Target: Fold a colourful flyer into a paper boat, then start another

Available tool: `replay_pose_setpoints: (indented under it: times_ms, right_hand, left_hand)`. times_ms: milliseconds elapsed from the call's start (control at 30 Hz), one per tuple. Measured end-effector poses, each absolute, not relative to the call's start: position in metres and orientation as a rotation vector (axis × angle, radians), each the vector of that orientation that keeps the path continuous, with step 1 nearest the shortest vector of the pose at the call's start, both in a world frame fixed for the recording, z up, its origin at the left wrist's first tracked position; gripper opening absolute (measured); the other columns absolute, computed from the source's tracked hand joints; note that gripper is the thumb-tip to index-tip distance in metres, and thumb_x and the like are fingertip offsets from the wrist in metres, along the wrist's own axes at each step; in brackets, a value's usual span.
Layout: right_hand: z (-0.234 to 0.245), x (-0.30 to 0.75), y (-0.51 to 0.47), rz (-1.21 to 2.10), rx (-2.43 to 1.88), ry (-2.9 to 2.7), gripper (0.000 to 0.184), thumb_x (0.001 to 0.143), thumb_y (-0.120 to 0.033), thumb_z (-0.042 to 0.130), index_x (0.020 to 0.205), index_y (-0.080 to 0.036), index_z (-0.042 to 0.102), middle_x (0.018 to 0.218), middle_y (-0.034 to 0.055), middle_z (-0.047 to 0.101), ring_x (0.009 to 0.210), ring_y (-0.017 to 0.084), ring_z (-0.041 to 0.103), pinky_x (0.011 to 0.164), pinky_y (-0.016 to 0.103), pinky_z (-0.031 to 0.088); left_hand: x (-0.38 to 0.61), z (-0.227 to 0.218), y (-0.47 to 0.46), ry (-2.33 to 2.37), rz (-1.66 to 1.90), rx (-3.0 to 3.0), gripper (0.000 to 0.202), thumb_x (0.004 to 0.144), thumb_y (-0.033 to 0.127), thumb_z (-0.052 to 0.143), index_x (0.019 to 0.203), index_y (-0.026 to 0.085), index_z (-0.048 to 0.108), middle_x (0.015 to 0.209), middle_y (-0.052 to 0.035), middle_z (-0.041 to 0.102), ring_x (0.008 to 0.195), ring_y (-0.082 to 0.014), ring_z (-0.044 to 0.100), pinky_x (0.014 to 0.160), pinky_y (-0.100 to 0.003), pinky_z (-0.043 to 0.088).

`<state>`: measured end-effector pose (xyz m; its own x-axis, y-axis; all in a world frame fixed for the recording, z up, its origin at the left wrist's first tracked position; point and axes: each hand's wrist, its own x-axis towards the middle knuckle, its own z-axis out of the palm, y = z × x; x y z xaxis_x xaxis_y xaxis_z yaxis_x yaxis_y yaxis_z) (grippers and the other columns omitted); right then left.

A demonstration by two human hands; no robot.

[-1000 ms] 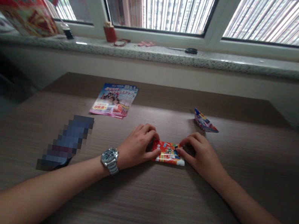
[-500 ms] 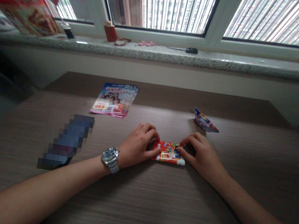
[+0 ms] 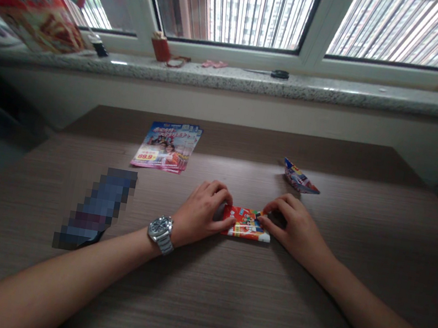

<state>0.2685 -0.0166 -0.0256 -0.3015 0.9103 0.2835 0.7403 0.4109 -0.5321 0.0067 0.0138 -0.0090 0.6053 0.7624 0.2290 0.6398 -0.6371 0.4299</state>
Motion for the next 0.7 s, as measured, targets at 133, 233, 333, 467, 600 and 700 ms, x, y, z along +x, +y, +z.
replay_pose_setpoints:
  times_ms: [133, 233, 333, 467, 600, 700]
  right_hand:
    - [-0.0247, 0.2680, -0.0168, 0.429, -1.407, -2.124, 0.009, 0.091, -0.031, 0.066, 0.092, -0.021, 0.065, 0.097, 0.0079, 0.060, 0.091, 0.025, 0.058, 0.080, 0.040, 0.048]
    - [-0.0246, 0.2681, -0.0168, 0.432, -1.403, -2.125, 0.009, 0.091, -0.030, 0.066, 0.092, -0.021, 0.065, 0.096, 0.0076, 0.060, 0.091, 0.025, 0.058, 0.081, 0.040, 0.048]
    - [-0.0249, 0.2685, -0.0166, 0.426, -1.399, -2.126, 0.008, 0.091, -0.030, 0.066, 0.092, -0.022, 0.065, 0.096, 0.0073, 0.060, 0.090, 0.024, 0.058, 0.080, 0.039, 0.048]
    - [-0.0247, 0.2684, -0.0166, 0.419, -1.395, -2.124, 0.009, 0.091, -0.030, 0.067, 0.092, -0.022, 0.065, 0.095, 0.0071, 0.060, 0.090, 0.025, 0.059, 0.079, 0.039, 0.048]
    - [-0.0241, 0.2681, -0.0165, 0.418, -1.394, -2.121, 0.009, 0.091, -0.030, 0.067, 0.091, -0.022, 0.065, 0.095, 0.0076, 0.060, 0.089, 0.025, 0.058, 0.079, 0.040, 0.049]
    - [-0.0250, 0.2686, -0.0158, 0.403, -1.384, -2.128, 0.009, 0.091, -0.030, 0.067, 0.092, -0.022, 0.066, 0.095, 0.0079, 0.061, 0.089, 0.025, 0.058, 0.078, 0.040, 0.049]
  left_hand:
    - [0.0060, -0.0094, 0.0136, 1.143, 0.568, 2.523, 0.026, 0.086, 0.036, 0.071, 0.104, 0.021, 0.061, 0.116, -0.0082, 0.056, 0.107, -0.0264, 0.053, 0.096, -0.045, 0.047]
    - [0.0060, -0.0095, 0.0135, 1.141, 0.564, 2.525, 0.026, 0.086, 0.036, 0.071, 0.105, 0.022, 0.061, 0.117, -0.0080, 0.056, 0.108, -0.0263, 0.052, 0.097, -0.045, 0.046]
    - [0.0063, -0.0093, 0.0134, 1.145, 0.559, 2.529, 0.025, 0.087, 0.036, 0.071, 0.105, 0.021, 0.060, 0.117, -0.0080, 0.056, 0.107, -0.0262, 0.052, 0.097, -0.045, 0.046]
    - [0.0062, -0.0088, 0.0132, 1.146, 0.560, 2.526, 0.025, 0.087, 0.036, 0.070, 0.105, 0.021, 0.060, 0.117, -0.0081, 0.056, 0.107, -0.0262, 0.052, 0.096, -0.044, 0.046]
    - [0.0061, -0.0083, 0.0125, 1.147, 0.552, 2.540, 0.024, 0.088, 0.037, 0.069, 0.104, 0.022, 0.060, 0.117, -0.0082, 0.056, 0.107, -0.0263, 0.052, 0.095, -0.044, 0.047]
    - [0.0065, -0.0080, 0.0120, 1.143, 0.558, 2.553, 0.022, 0.088, 0.037, 0.068, 0.103, 0.022, 0.059, 0.117, -0.0080, 0.056, 0.106, -0.0263, 0.052, 0.095, -0.044, 0.047]
